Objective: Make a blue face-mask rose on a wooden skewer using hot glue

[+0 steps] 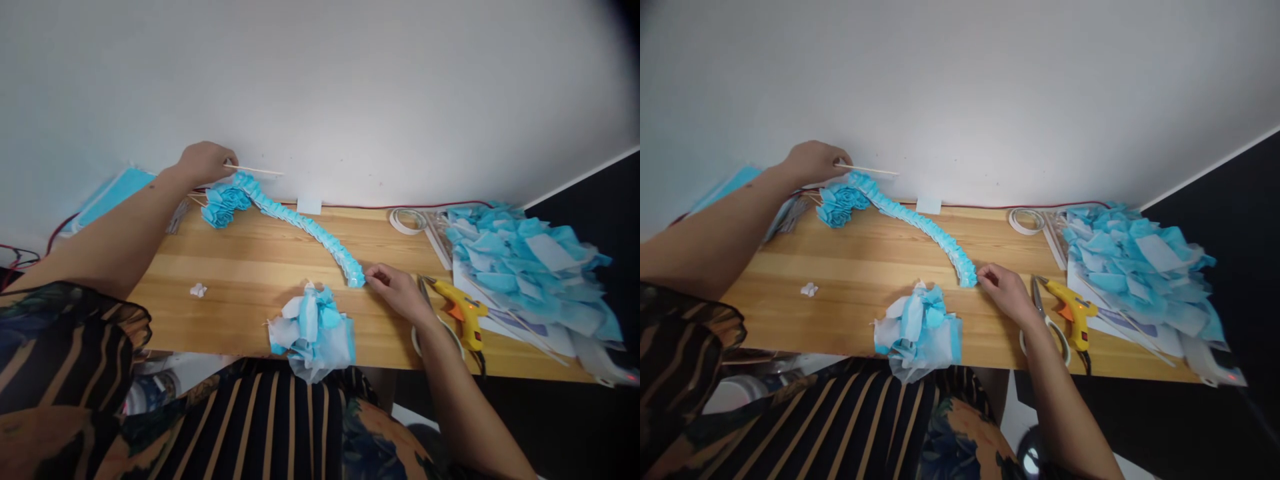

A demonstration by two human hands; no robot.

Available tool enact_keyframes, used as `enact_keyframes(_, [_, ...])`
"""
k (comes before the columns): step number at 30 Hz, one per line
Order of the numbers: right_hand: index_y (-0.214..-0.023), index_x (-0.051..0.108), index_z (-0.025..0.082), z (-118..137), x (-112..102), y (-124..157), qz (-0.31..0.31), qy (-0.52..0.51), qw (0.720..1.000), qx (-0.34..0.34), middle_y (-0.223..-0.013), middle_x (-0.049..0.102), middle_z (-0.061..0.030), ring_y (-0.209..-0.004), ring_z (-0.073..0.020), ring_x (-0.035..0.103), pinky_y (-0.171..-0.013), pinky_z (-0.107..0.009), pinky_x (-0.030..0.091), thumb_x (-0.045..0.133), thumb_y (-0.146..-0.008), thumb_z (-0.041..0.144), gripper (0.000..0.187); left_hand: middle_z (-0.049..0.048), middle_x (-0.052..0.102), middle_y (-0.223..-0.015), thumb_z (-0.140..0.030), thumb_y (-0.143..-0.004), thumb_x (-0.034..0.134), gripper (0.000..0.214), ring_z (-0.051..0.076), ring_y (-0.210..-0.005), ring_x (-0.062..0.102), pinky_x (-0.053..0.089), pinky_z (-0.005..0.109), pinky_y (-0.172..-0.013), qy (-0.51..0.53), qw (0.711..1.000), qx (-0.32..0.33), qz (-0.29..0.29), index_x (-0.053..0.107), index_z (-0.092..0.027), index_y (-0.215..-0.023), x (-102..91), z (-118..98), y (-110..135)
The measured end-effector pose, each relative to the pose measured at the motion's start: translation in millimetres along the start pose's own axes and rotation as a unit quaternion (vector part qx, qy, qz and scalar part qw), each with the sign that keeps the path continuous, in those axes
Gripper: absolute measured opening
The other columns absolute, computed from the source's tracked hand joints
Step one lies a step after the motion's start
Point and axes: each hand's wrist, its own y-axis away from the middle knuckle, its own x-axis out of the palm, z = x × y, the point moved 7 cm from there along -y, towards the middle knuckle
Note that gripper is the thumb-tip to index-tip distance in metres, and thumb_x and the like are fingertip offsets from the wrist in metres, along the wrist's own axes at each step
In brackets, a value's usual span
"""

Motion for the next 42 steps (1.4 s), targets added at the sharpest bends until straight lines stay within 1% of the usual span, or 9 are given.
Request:
enact_keyframes(4, [-0.086,0.069,0.022,-3.7,0.8,2.2,-0.013,-0.015,1.0,0.005,-0.084,0.075,-0.0035,-0.078,-0.0213,0.068,-0.075,-0.033,0.049,0.059,-0.089,0.04,0.021,-0.0017,0.07,-0.104,-0.046,-0.095,0.056,0.056,0.011,-0.082,0.045,0.031,0.022,-0.073,0.104,0.992,0.019,-0.064,0.061,-0.014,-0.141,-23.7,-21.6,21.1])
enact_keyframes(8, [-0.094,0.072,0.021,-2.0,-0.4,3.9,-0.035,-0.025,0.999,-0.011,-0.095,0.079,-0.0054,-0.088,-0.0226,0.072,-0.083,-0.035,0.053,0.057,-0.091,0.034,0.02,0.0004,0.068,-0.095,-0.04,-0.104,0.044,0.053,0.009,-0.074,0.043,0.035,0.02,-0.073,0.208,0.969,0.088,-0.105,0.057,-0.003,-0.14,-34.5,-73.9,62.4])
enact_keyframes(10, [-0.101,0.073,0.021,-1.2,-3.0,6.1,-0.059,-0.022,0.998,-0.018,-0.099,0.08,-0.0061,-0.09,-0.0226,0.073,-0.086,-0.036,0.054,0.054,-0.092,0.028,0.022,0.002,0.07,-0.096,-0.036,-0.104,0.044,0.047,0.01,-0.075,0.047,0.04,0.022,-0.077,0.235,0.96,0.13,-0.077,0.063,-0.005,-0.133,-22.7,-103.8,87.2])
enact_keyframes(15, [-0.117,0.071,0.021,3.4,-8.5,28.2,-0.137,0.005,0.99,-0.032,-0.106,0.08,-0.0077,-0.091,-0.0229,0.074,-0.084,-0.037,0.057,0.053,-0.096,0.025,0.028,0.0064,0.077,-0.112,-0.04,-0.103,0.042,0.041,0.022,-0.101,0.068,0.05,0.029,-0.087,0.251,0.926,0.283,-0.009,0.073,-0.016,-0.114,35.7,-160.2,142.0])
enact_keyframes(19, [-0.11,0.072,0.023,25.8,-3.7,64.9,-0.184,0.046,0.978,-0.091,-0.101,0.079,-0.0067,-0.091,-0.0224,0.074,-0.08,-0.036,0.056,0.051,-0.099,0.02,0.023,0.0107,0.078,-0.112,-0.042,-0.103,0.041,0.043,0.025,-0.101,0.072,0.053,0.033,-0.087,0.276,0.917,0.287,0.03,0.073,-0.015,-0.111,80.0,-168.5,157.0])
enact_keyframes(22, [-0.111,0.07,0.022,49.6,9.3,90.3,-0.176,0.064,0.97,-0.157,-0.093,0.077,-0.0057,-0.087,-0.0209,0.071,-0.077,-0.034,0.054,0.052,-0.1,0.015,0.022,0.0115,0.078,-0.108,-0.043,-0.103,0.042,0.043,0.025,-0.098,0.072,0.053,0.034,-0.086,0.301,0.909,0.287,0.034,0.074,-0.015,-0.109,94.0,-171.0,158.6])
enact_keyframes(26, [-0.116,0.067,0.022,68.4,21.5,108.8,-0.16,0.053,0.961,-0.22,-0.096,0.076,-0.0059,-0.087,-0.02,0.069,-0.078,-0.034,0.054,0.054,-0.099,0.01,0.024,0.0107,0.078,-0.107,-0.044,-0.103,0.045,0.042,0.025,-0.097,0.072,0.054,0.033,-0.085,0.322,0.9,0.292,0.039,0.075,-0.016,-0.108,99.5,-176.5,157.9])
enact_keyframes(36, [-0.114,0.068,0.024,45.3,28.4,126.9,-0.159,0.022,0.972,-0.17,-0.089,0.072,-0.0039,-0.082,-0.0194,0.066,-0.073,-0.033,0.051,0.058,-0.099,0.011,0.022,0.0104,0.077,-0.107,-0.043,-0.105,0.044,0.042,0.024,-0.098,0.071,0.053,0.034,-0.088,0.325,0.891,0.311,0.062,0.076,-0.017,-0.11,104.7,-188.0,163.8])
enact_keyframes(42, [-0.109,0.07,0.021,41.1,33.8,125.0,-0.173,0.015,0.97,-0.169,-0.084,0.071,-0.0044,-0.078,-0.0194,0.066,-0.069,-0.032,0.05,0.057,-0.099,0.012,0.019,0.0081,0.073,-0.097,-0.039,-0.106,0.045,0.04,0.02,-0.087,0.068,0.05,0.029,-0.077,0.329,0.888,0.312,0.07,0.077,-0.016,-0.116,107.7,-194.3,165.7])
